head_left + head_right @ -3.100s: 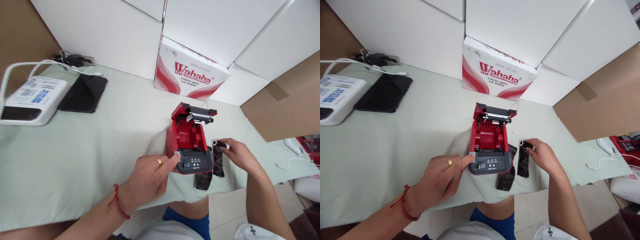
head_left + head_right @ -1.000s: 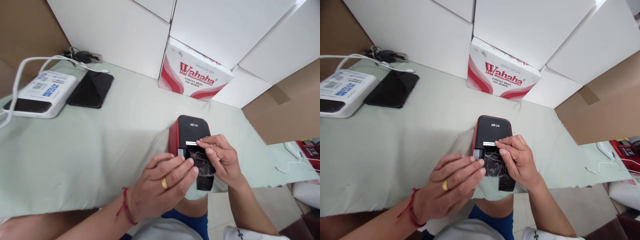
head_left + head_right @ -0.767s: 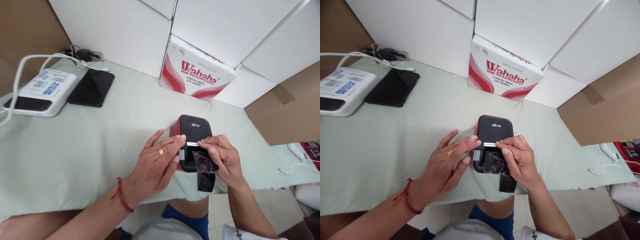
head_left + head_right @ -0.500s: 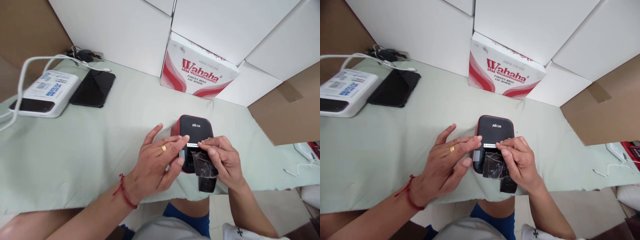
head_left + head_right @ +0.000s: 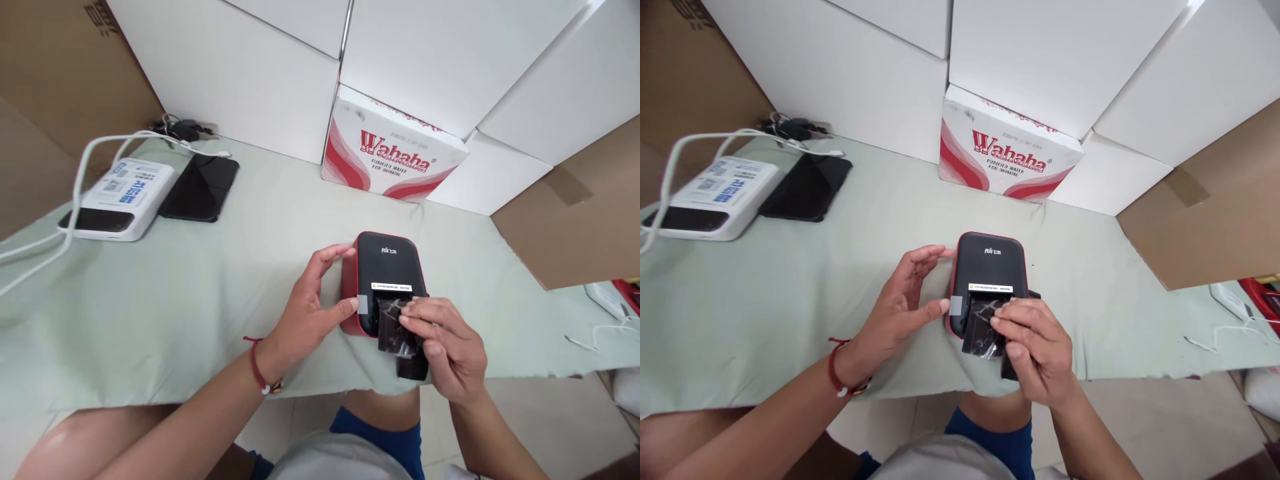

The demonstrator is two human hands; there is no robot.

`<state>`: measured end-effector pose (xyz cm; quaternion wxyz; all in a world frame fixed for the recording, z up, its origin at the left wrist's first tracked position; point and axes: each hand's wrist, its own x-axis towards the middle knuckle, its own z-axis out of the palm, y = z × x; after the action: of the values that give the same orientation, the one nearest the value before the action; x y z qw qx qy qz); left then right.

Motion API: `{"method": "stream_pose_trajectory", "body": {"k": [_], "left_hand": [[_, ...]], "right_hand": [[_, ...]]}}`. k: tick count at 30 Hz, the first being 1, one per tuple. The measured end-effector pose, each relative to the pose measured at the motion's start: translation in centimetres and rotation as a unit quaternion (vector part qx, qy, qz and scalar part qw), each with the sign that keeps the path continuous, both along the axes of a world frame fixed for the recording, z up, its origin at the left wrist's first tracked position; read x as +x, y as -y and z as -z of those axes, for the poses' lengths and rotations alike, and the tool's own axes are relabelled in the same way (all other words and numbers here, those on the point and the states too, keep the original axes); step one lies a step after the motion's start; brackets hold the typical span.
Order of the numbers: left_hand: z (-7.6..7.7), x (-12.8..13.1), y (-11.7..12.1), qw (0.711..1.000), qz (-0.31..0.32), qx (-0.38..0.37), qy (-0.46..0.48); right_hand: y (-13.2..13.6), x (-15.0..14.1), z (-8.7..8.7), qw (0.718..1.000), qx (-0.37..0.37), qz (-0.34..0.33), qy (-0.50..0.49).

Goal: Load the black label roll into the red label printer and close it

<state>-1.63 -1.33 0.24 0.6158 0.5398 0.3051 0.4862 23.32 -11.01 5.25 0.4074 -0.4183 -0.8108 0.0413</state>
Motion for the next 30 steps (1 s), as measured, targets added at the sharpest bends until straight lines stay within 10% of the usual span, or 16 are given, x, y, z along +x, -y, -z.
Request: {"method": "stream_pose_trajectory", "body": {"k": [21,27,30], "left_hand": [[0.4,1.5,-0.5,0.981,0.120,-0.145,0.039],[1.0,1.6,-0.2,0.982,0.112,-0.142,0.045],[1.2,1.5,-0.1,0.982,0.116,-0.143,0.047]], "right_hand": [[-0.1,0.2,-1.1,0.997,0.029,-0.053,0.052],[-4.7,0.7,-5.0,0.985,-0.116,0.074,0.105],[-8.1,-0.6,-6.4,0.915,-0.288,0.123,0.253]]}}
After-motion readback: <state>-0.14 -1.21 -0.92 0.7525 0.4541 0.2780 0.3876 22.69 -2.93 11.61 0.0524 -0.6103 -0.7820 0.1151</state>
